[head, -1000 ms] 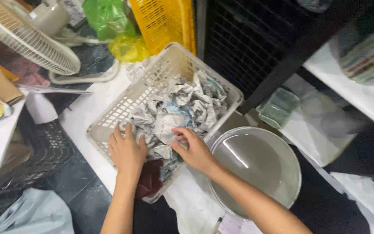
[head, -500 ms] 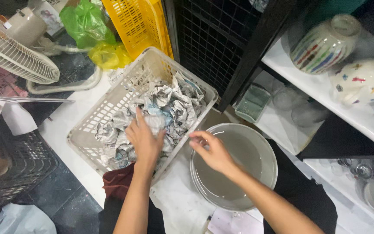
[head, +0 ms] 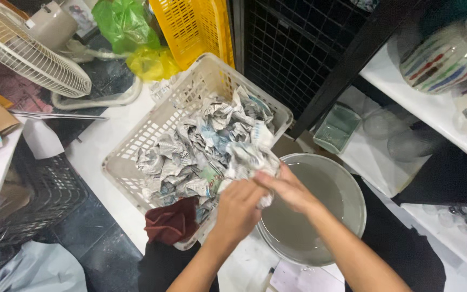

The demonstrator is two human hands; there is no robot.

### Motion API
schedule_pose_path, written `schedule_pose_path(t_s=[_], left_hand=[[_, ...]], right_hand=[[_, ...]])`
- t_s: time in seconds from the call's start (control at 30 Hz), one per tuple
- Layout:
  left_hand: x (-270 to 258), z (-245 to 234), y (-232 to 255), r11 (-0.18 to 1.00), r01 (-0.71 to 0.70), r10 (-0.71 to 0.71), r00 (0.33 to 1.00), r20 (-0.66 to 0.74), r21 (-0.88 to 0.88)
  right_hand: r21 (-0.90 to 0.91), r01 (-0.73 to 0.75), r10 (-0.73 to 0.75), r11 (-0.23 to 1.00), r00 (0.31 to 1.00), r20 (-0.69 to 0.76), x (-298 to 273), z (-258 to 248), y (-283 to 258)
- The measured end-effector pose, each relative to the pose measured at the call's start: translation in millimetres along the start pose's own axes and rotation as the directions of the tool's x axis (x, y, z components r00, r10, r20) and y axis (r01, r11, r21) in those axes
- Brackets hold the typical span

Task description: The person sits on the floor and wraps small glass items with newspaper. They pick up a glass, wrap it in newspaper, and place it in a basket. The person repeats this process with a small ceramic pot and additional glass items.

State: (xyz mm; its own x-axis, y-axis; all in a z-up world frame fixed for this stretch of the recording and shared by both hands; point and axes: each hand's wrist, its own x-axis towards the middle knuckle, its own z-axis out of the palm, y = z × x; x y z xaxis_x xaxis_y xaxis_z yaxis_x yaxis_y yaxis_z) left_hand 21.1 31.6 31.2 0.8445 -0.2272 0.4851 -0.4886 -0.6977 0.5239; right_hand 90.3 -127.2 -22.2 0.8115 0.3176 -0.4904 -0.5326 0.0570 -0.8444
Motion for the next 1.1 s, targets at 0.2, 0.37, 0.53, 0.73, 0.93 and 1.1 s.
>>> schedule_pose_path(t_s=[0.2, 0.37, 0.53, 0.73, 0.93, 1.1], left_hand=[[-4, 3, 23, 0.994, -0.092, 0.098, 0.99, 0.098, -0.066], [-2, 1, 33, 0.992, 0.087, -0.067, 0.976, 0.205, -0.088], [-2, -11, 52, 0.967, 0.152, -0.115, 0.977, 0.18, -0.205], [-8, 17, 68, 0.934, -0.022, 0.062, 0.993, 0.101, -0.357], [-31, 64, 67, 0.567, 0.536, -0.319, 0.843, 0.432, -0.626], [-41, 74, 59, 0.193, 0.594, -0.448, 0.762, 0.468, -0.781]], right_hand=[[0.086, 0.177, -0.161, 0.98, 0.972, -0.172, -6, -40, 7], [0.276, 0.13, 0.018, 0.952, 0.88, -0.475, -20, -77, 16], [0.222, 0.161, -0.075, 0.962, 0.933, -0.352, -54, -99, 13], [0.398, -0.082, 0.191, 0.914, 0.951, -0.243, -108, -85, 12], [0.271, 0.016, 0.042, 0.962, 0.977, -0.208, -150, -99, 26], [-0.034, -0.004, -0.006, 0.999, 0.962, -0.273, -161, -116, 47]])
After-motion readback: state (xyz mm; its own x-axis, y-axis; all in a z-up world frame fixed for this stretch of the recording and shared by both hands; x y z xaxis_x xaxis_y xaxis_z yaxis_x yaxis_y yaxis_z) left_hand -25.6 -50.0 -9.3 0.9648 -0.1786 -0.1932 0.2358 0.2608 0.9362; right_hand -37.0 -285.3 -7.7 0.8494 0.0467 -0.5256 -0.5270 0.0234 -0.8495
